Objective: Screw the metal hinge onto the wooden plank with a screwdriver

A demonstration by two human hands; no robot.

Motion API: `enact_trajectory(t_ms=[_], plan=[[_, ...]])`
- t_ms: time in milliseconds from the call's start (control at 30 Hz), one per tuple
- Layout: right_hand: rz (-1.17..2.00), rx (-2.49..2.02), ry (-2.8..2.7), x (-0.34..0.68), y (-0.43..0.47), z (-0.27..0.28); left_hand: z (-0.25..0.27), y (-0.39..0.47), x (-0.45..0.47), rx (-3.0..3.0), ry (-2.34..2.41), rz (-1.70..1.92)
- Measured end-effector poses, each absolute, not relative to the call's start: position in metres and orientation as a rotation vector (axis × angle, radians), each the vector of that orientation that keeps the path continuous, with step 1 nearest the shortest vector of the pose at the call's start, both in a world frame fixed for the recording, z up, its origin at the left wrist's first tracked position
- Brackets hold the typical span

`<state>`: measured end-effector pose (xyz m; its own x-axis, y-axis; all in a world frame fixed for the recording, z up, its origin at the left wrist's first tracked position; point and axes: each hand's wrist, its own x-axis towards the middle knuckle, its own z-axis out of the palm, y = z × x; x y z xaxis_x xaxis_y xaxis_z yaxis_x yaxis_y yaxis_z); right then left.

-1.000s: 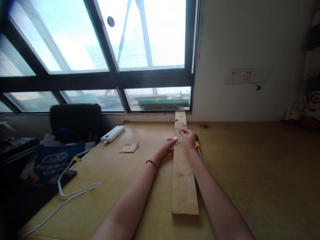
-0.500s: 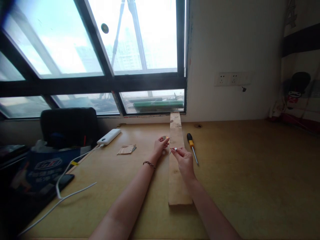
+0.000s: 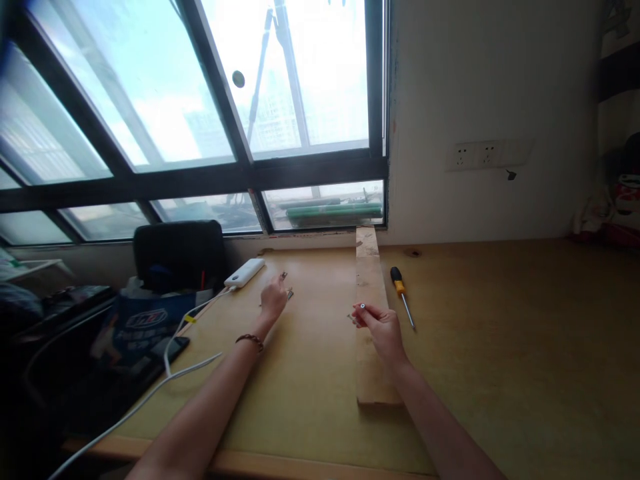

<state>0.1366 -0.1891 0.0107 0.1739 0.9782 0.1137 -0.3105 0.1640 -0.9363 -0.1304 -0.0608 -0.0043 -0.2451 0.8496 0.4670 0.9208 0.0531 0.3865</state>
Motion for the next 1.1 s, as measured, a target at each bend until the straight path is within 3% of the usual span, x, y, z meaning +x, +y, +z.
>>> enact_trajectory(t_ms=[233,633,1100], plan=[[1.224,-0.984,-0.726,0.141,-0.186,0.003,-0.022,-0.063,-0.18,-1.728,-2.359,-0.578],[1.026,-1.07,-1.164,0.129,-0.198,0.013,-0.024,-0.058,-0.189,-1.639,-2.6,-0.744],[1.034,-1.077,-1.223,0.127,-0.199,0.008,-0.023,-0.05,-0.194,-1.757,-2.635,-0.791]])
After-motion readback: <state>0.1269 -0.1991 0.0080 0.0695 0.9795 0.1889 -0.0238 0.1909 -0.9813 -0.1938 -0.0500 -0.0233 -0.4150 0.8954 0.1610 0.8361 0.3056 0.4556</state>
